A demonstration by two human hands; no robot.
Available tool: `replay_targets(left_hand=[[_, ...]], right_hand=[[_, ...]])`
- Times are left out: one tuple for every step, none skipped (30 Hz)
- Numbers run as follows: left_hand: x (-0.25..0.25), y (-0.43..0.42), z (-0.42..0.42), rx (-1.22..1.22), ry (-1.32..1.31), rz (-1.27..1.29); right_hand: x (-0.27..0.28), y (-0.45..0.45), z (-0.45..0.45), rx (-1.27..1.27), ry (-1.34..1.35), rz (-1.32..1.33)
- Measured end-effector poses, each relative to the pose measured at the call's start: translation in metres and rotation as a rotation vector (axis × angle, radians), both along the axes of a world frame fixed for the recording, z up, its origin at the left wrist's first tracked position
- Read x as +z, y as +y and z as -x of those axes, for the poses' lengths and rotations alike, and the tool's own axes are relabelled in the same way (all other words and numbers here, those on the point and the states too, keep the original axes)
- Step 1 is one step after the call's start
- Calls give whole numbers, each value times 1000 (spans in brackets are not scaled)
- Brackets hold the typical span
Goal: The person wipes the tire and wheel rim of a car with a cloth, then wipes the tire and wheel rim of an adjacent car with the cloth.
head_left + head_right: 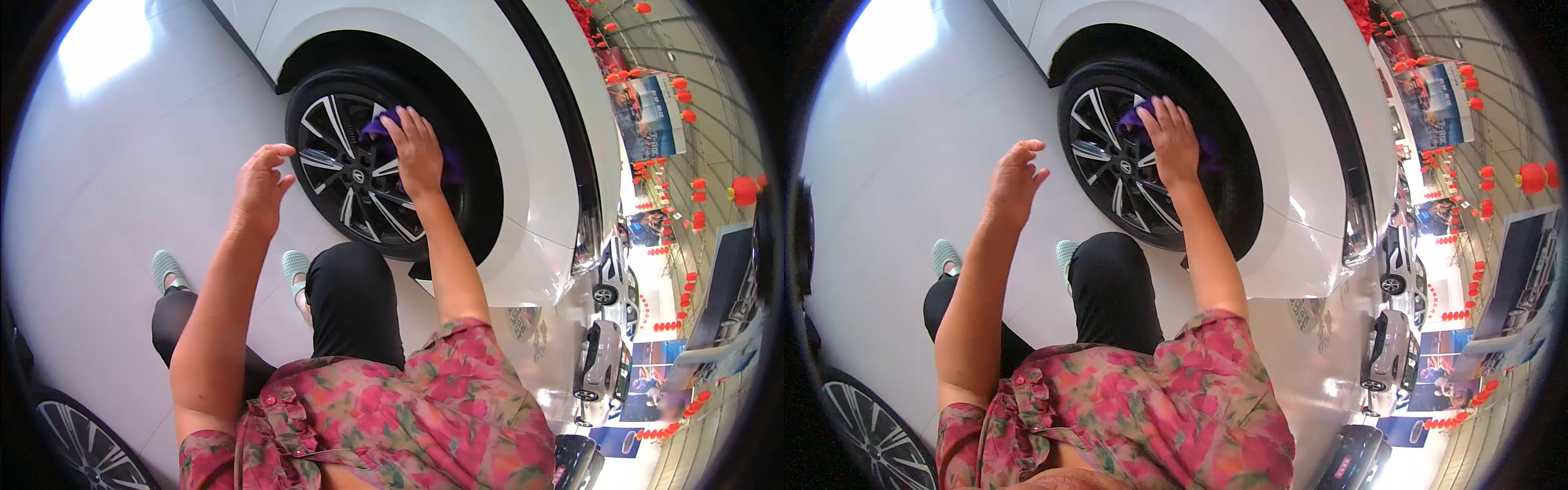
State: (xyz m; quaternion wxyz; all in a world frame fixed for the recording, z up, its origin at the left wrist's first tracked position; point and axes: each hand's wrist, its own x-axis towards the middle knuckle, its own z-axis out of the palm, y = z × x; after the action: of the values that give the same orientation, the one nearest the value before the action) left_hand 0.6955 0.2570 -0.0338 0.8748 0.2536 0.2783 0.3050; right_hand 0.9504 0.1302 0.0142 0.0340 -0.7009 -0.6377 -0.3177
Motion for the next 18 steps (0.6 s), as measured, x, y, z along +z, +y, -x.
replay_targets(left_hand=[[3, 1, 2, 15, -2, 4], [3, 0, 4, 6, -19, 2], [4, 0, 7, -1, -33, -3], [6, -1, 10, -7, -45, -10], [8, -3, 13, -17, -51, -1], [9, -6, 16, -26, -57, 8], [11, -7, 19, -32, -63, 17], [13, -8, 22, -41, -53, 22], [14, -8, 24, -46, -43, 29], [15, -7, 27, -48, -33, 37], [18, -6, 29, -26, -31, 25], [22, -5, 30, -5, -29, 14], [23, -5, 32, 14, -25, 6], [21, -4, 32, 8, -32, 8], [20, -3, 33, 3, -39, 11], [18, -2, 34, 1, -45, 13], [16, -1, 34, 5, -36, 9], [15, -1, 33, 9, -27, 4]], right_hand=[[4, -26, 8, -49, 3, -6], [7, -51, 15, -97, 8, -16], [1, -77, 16, -118, 37, -42], [-4, -103, 19, -179, 68, -25], [-9, -126, 23, -207, 91, -33], [-17, -147, 24, -228, 93, -36], [-25, -165, 25, -250, 115, -20], [-32, -179, 24, -269, 134, -4], [-33, -185, 26, -284, 153, 14], [-35, -187, 27, -313, 169, 0], [-29, -179, 29, -277, 164, -38], [-17, -166, 34, -243, 160, -74], [-6, -152, 37, -212, 157, -109], [2, -134, 35, -153, 136, -175], [9, -113, 30, -105, 92, -210], [19, -92, 27, -113, 67, -182], [26, -68, 20, -66, 88, -181], [28, -45, 9, -117, 112, -130]])
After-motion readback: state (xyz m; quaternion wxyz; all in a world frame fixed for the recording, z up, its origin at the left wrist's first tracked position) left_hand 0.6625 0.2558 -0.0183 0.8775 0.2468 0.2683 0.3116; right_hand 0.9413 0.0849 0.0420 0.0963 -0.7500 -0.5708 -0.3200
